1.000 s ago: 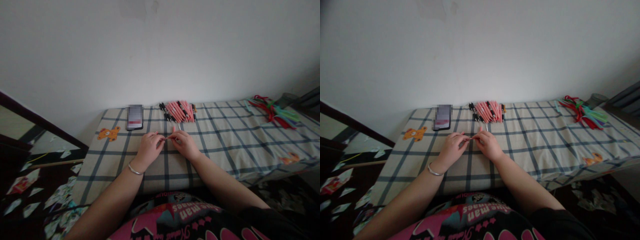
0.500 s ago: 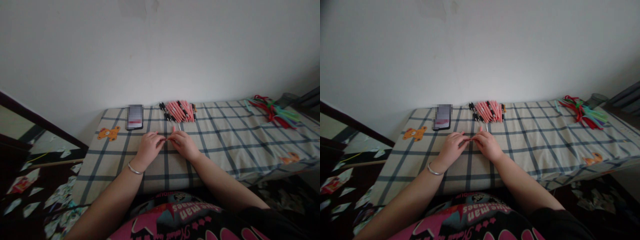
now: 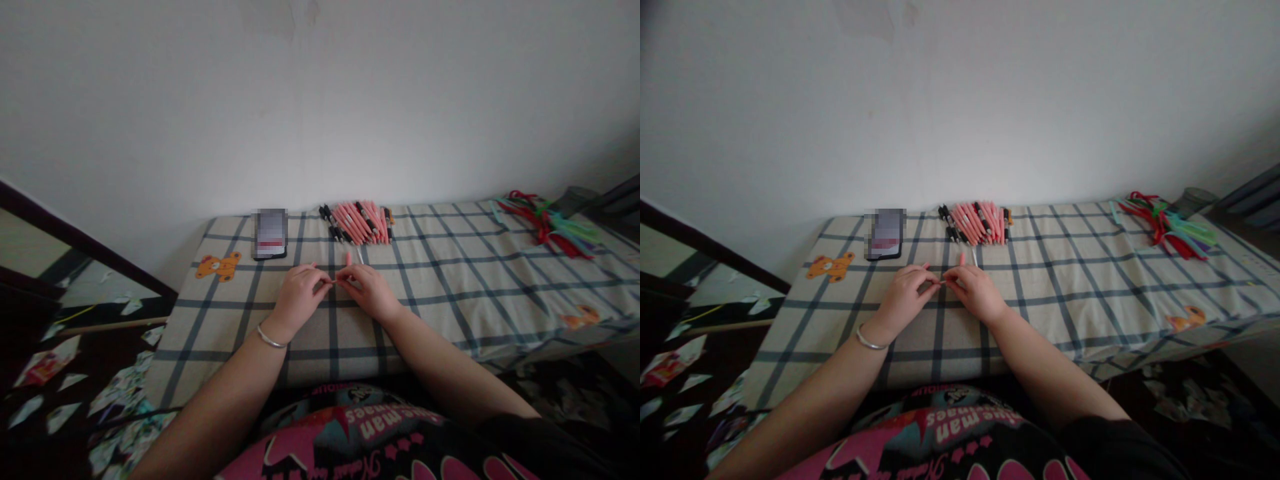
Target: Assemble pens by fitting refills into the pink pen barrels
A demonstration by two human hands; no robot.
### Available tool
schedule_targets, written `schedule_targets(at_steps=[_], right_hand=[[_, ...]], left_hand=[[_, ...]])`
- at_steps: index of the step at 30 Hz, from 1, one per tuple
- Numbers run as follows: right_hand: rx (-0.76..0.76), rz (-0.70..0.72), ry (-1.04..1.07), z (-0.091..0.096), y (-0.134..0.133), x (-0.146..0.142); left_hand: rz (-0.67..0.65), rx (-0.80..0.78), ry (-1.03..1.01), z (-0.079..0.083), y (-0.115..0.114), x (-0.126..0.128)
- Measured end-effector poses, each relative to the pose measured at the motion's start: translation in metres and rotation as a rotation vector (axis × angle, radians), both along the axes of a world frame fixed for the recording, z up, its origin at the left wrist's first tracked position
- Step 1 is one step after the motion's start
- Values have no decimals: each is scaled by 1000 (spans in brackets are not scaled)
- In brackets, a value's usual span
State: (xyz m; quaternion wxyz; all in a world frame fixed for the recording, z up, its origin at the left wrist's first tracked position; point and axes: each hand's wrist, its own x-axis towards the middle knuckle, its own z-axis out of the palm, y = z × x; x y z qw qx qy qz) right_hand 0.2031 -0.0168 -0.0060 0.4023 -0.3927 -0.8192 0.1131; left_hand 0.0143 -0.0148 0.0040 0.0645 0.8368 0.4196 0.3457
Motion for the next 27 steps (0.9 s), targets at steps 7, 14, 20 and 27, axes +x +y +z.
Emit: schedule_targets(at_steps=[7, 14, 20, 27], right_hand=[[-23, -39, -9, 0, -1, 0], [-39, -24, 18, -1, -2, 2], [9, 51, 7, 5, -2, 2], [17, 3, 17, 0, 3, 5]], left_hand=[[-9, 15, 5, 1, 0, 0], [-2, 14, -6, 1, -1, 0], [-8, -12, -31, -2, 1, -2], [-37, -8, -67, 0, 0, -2]])
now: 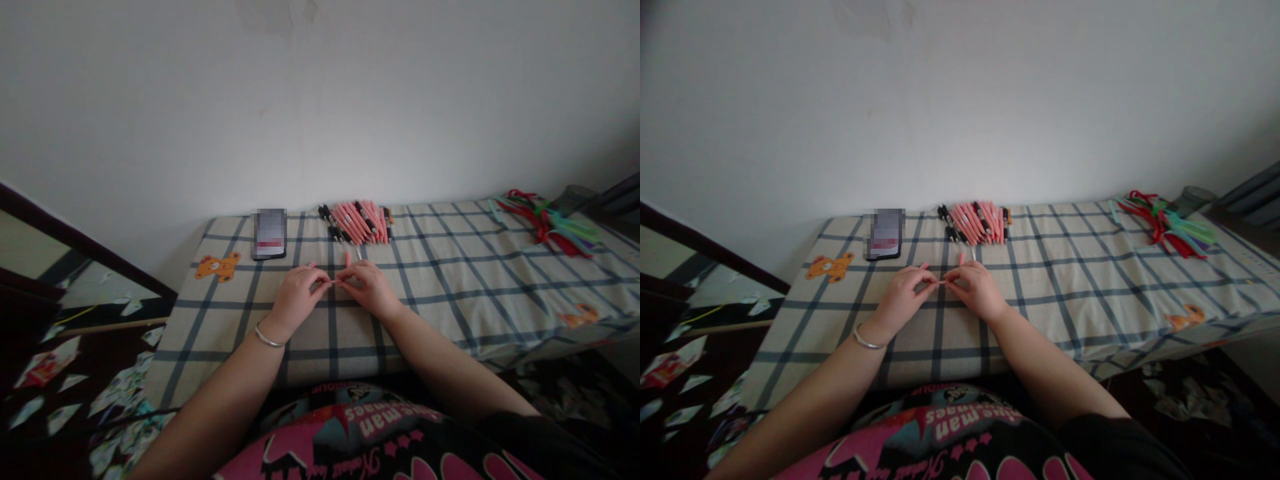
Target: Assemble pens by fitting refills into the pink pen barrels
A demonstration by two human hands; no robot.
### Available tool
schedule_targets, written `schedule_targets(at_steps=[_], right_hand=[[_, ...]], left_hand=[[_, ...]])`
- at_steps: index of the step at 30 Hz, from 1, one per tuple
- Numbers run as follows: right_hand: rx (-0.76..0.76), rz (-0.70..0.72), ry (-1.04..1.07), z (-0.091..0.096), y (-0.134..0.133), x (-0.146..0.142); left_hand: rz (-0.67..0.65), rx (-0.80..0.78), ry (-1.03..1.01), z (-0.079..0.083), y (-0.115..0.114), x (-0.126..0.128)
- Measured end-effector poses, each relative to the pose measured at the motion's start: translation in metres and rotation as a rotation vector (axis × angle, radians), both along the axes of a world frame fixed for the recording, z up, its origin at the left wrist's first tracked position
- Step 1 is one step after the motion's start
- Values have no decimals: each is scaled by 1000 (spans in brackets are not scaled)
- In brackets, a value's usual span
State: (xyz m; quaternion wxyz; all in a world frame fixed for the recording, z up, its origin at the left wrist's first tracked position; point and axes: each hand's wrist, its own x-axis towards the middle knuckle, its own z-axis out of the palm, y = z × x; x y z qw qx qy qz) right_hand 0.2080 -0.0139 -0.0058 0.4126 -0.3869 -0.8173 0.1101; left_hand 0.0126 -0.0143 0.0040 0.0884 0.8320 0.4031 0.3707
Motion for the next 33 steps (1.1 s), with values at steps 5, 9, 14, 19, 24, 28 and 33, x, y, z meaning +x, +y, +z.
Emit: schedule_targets(at_steps=[5, 9, 14, 19, 24, 28, 33], right_hand=[[31, 7, -36, 1, 0, 1], [51, 31, -77, 5, -1, 0], [60, 5, -114, 6, -3, -1], [83, -126, -70, 7, -3, 1], [73, -159, -51, 7, -1, 2], [64, -186, -54, 7, 0, 2], [56, -222, -55, 5, 1, 4]], left_hand=[[-16, -8, -27, 1, 1, 0], [-40, -22, -41, 1, 1, 0], [-58, 1, 1, 1, -2, -1], [130, 72, 116, 6, -4, -5], [412, 32, 350, 7, -6, -5], [467, 2, 435, 3, -7, -5], [420, 7, 458, 2, -5, -8]])
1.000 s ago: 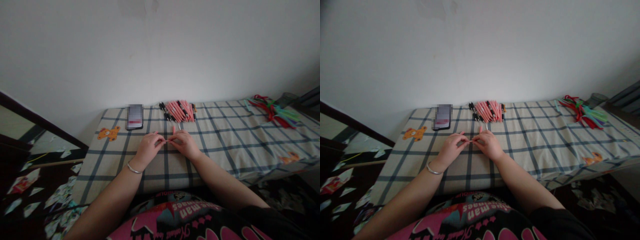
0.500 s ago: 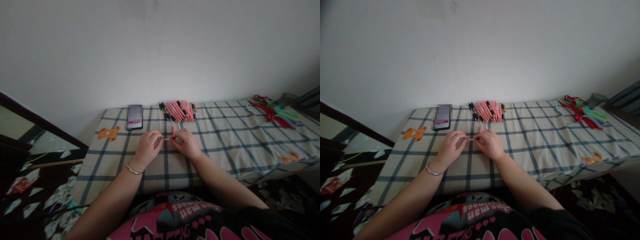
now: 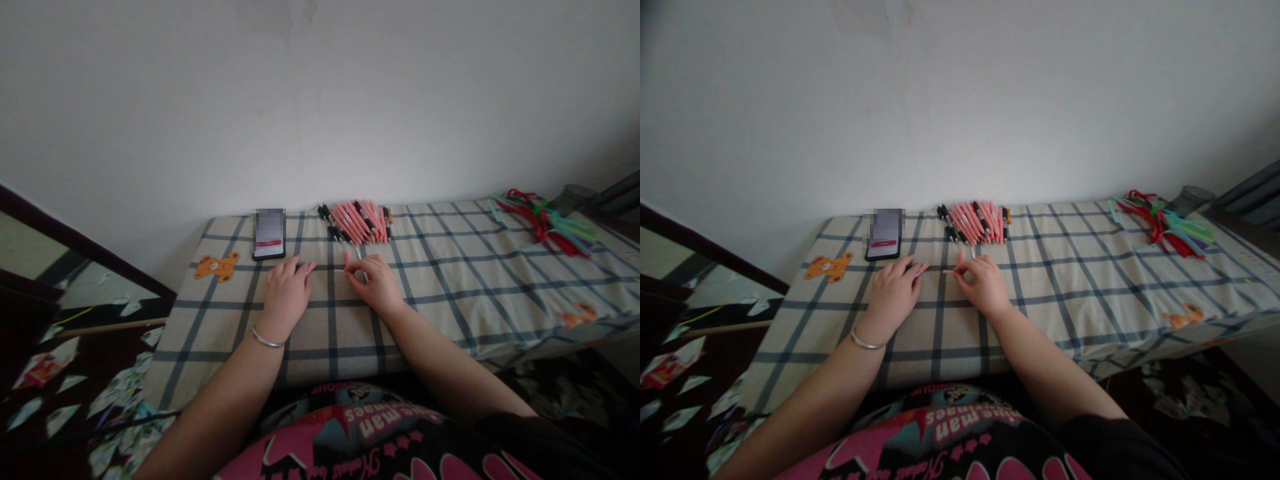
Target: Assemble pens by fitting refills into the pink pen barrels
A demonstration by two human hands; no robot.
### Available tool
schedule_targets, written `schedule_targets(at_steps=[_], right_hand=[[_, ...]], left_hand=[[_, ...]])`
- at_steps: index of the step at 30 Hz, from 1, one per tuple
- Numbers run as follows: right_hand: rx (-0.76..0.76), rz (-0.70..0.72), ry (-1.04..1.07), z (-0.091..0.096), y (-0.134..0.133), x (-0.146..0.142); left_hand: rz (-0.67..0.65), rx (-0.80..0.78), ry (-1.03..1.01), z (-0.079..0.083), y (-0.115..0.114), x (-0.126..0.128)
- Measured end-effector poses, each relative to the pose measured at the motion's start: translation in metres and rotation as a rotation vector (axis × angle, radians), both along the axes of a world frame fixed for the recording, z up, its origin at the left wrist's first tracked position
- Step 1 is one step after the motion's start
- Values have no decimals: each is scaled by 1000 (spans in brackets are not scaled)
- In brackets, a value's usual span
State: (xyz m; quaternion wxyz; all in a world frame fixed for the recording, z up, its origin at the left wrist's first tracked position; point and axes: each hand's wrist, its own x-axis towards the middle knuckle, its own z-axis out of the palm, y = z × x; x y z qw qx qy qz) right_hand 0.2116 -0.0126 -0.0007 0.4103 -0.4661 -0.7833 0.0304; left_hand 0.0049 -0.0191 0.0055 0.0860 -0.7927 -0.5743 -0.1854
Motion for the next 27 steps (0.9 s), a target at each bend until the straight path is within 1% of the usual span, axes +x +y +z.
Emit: schedule_targets(at_steps=[8, 18, 22, 27], right_hand=[[23, -45, 33, 0, -1, 0], [28, -45, 41, 1, -1, 1], [36, 0, 38, 2, -1, 1], [52, 38, 49, 3, -2, 2]], left_hand=[[-194, -2, 10, -2, 2, 0], [-279, 75, -55, 6, 1, 1], [-313, 68, -153, 5, 2, 1], [-372, -20, -356, 3, 4, 1]])
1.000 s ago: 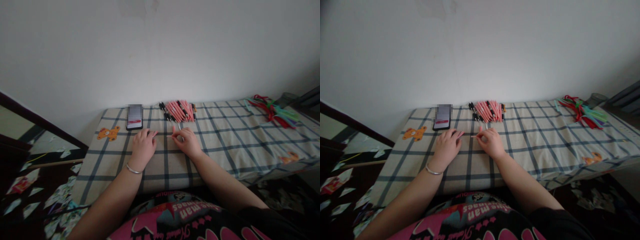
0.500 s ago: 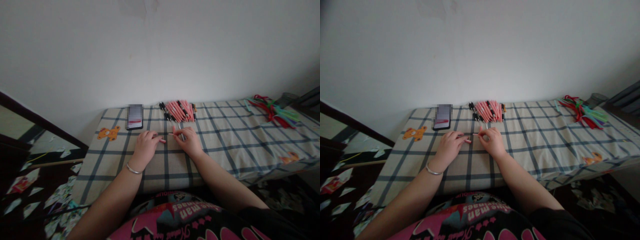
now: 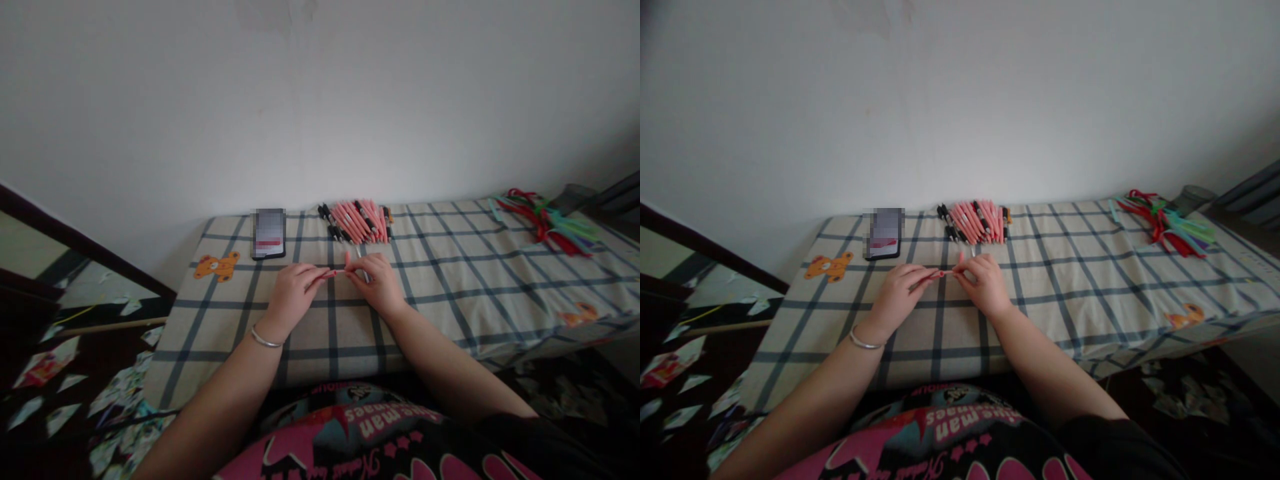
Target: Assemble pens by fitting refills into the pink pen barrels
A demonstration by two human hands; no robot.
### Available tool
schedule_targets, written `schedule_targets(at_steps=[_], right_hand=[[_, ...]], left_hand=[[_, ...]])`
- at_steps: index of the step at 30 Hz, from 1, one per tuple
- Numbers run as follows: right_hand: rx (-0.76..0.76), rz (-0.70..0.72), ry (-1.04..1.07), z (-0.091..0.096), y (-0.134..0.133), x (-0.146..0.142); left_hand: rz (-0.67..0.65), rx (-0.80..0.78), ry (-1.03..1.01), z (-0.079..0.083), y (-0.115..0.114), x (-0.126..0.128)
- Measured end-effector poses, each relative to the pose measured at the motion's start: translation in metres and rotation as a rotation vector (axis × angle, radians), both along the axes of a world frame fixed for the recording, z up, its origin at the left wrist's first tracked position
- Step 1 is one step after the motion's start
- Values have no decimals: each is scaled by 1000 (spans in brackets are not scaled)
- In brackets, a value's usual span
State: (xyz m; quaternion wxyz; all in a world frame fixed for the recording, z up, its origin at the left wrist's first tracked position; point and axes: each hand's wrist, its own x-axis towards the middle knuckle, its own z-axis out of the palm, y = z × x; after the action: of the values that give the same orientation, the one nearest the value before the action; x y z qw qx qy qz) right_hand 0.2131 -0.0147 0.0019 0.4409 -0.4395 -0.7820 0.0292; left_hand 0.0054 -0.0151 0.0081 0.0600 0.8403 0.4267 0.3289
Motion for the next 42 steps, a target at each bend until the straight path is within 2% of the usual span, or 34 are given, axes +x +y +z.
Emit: schedule_targets(at_steps=[5, 10, 17, 28, 34, 42], right_hand=[[-1, -52, 13, 1, -1, 1], [-6, -53, 22, 2, -2, 2], [2, -51, 38, 5, -3, 2], [47, 24, -25, 1, -2, 3], [61, 61, -56, -1, -3, 0], [44, 113, -54, 2, -5, -6]], left_hand=[[-2, -124, -143, -2, -1, 1], [-66, -348, -320, -3, 0, 1], [-126, -539, -333, 1, 1, -3], [-140, -628, -343, -1, 3, -5], [-126, -754, -388, -1, 4, -4], [-135, -879, -548, -2, 5, 0]])
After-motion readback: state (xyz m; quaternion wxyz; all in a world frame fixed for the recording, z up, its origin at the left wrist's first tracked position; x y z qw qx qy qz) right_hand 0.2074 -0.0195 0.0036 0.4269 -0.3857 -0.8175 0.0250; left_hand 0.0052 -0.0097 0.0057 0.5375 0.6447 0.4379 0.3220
